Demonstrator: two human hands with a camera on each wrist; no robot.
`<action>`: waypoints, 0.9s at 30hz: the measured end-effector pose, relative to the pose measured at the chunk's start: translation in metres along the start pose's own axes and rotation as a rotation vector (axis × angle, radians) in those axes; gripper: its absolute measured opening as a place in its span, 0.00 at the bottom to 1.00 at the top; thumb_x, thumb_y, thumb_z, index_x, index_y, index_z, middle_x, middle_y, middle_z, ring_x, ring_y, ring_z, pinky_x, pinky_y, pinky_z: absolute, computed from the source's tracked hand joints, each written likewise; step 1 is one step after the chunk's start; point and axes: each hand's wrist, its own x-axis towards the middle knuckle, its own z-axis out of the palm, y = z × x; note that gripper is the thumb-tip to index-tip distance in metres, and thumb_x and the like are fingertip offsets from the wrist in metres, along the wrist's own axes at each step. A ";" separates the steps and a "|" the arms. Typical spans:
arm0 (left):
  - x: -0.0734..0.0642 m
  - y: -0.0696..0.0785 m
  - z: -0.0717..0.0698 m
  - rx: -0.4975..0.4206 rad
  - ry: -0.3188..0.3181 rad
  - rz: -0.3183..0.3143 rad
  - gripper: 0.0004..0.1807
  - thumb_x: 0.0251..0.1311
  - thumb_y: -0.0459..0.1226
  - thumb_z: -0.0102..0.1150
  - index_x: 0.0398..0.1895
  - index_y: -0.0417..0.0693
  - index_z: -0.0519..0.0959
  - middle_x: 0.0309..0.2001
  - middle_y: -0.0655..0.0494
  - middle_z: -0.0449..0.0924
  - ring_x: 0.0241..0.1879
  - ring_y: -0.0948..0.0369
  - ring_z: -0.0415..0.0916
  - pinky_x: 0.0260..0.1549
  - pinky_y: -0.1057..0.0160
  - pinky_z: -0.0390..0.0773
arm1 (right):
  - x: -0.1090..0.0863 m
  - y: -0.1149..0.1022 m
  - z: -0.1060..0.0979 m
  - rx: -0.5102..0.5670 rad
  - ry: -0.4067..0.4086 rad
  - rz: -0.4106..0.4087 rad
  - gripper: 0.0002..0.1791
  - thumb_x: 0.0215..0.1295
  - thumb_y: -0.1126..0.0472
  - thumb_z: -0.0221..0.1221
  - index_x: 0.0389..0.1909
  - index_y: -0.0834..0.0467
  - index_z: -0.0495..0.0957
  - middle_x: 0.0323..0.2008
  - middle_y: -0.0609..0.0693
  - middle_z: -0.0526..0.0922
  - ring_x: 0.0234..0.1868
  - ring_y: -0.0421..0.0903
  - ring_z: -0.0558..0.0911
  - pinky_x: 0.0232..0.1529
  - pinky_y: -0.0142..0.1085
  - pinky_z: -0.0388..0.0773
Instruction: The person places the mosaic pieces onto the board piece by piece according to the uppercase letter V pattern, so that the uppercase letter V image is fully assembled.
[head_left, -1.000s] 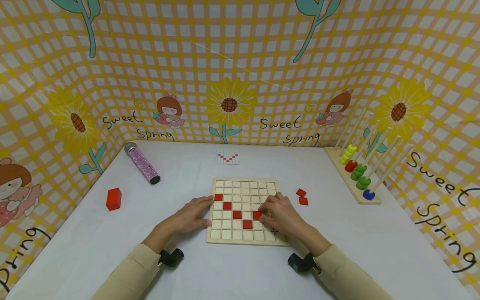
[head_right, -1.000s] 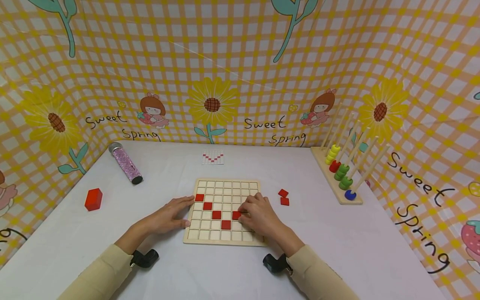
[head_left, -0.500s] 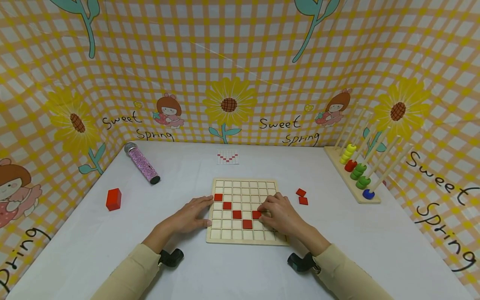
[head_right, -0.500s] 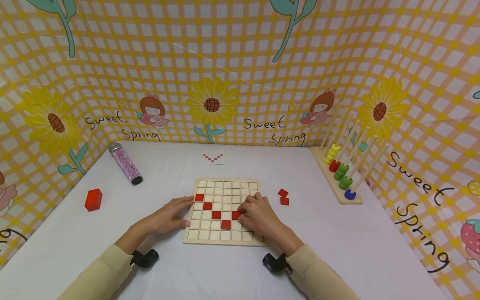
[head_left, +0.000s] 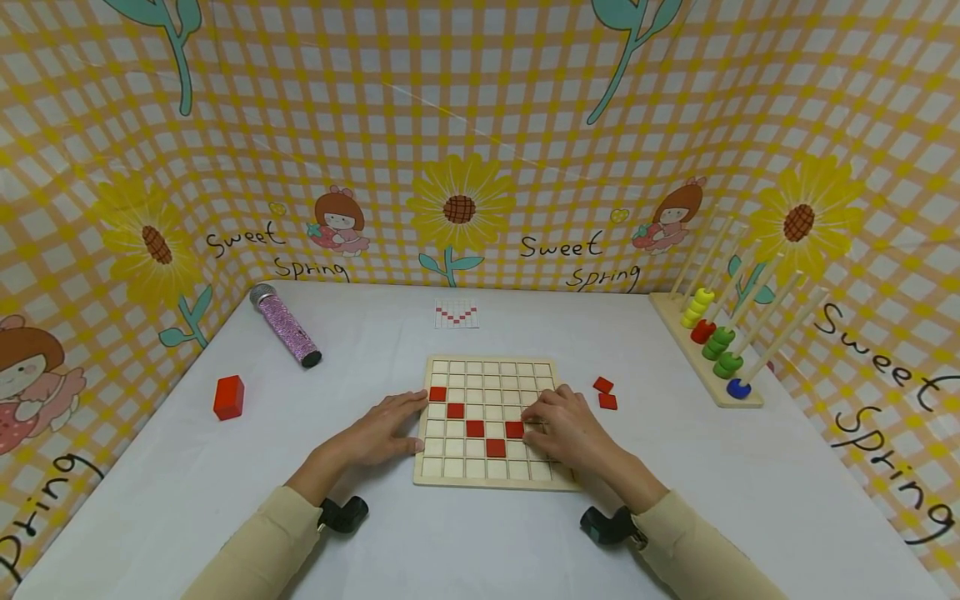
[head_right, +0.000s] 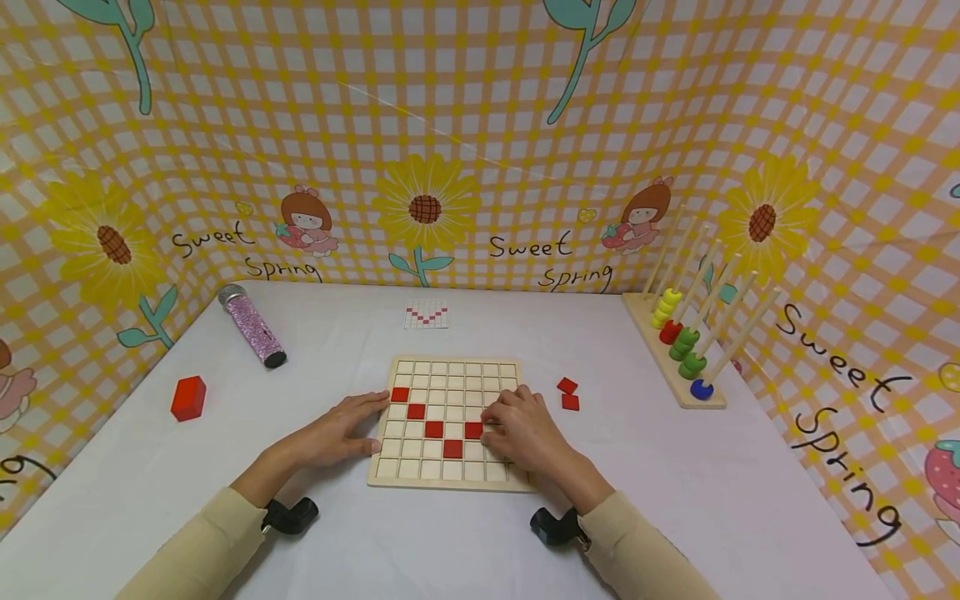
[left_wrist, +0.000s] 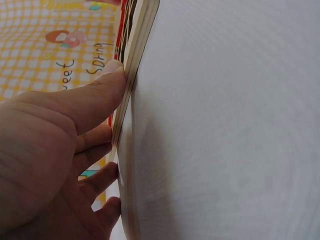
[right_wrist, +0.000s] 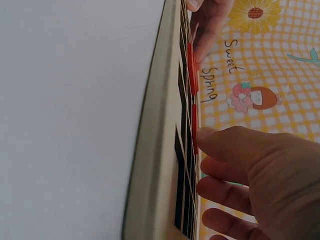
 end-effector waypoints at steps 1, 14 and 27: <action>0.000 0.000 0.000 0.001 0.001 0.001 0.38 0.58 0.41 0.62 0.69 0.38 0.60 0.73 0.45 0.54 0.72 0.44 0.50 0.67 0.40 0.54 | 0.000 0.001 -0.001 0.001 0.007 0.003 0.10 0.50 0.56 0.68 0.34 0.51 0.85 0.35 0.45 0.81 0.39 0.44 0.69 0.39 0.37 0.64; 0.000 -0.002 0.000 0.005 0.004 0.009 0.38 0.58 0.42 0.62 0.69 0.38 0.60 0.72 0.44 0.55 0.72 0.43 0.50 0.67 0.39 0.55 | -0.009 0.024 -0.010 0.002 0.030 0.062 0.15 0.48 0.55 0.69 0.38 0.56 0.85 0.37 0.48 0.82 0.38 0.45 0.69 0.37 0.35 0.62; 0.001 -0.002 0.001 0.010 0.003 0.012 0.37 0.59 0.42 0.61 0.69 0.38 0.60 0.72 0.44 0.55 0.72 0.43 0.50 0.67 0.39 0.54 | -0.021 0.057 -0.019 -0.012 0.089 0.091 0.16 0.48 0.57 0.69 0.38 0.59 0.83 0.36 0.51 0.80 0.42 0.52 0.72 0.37 0.41 0.64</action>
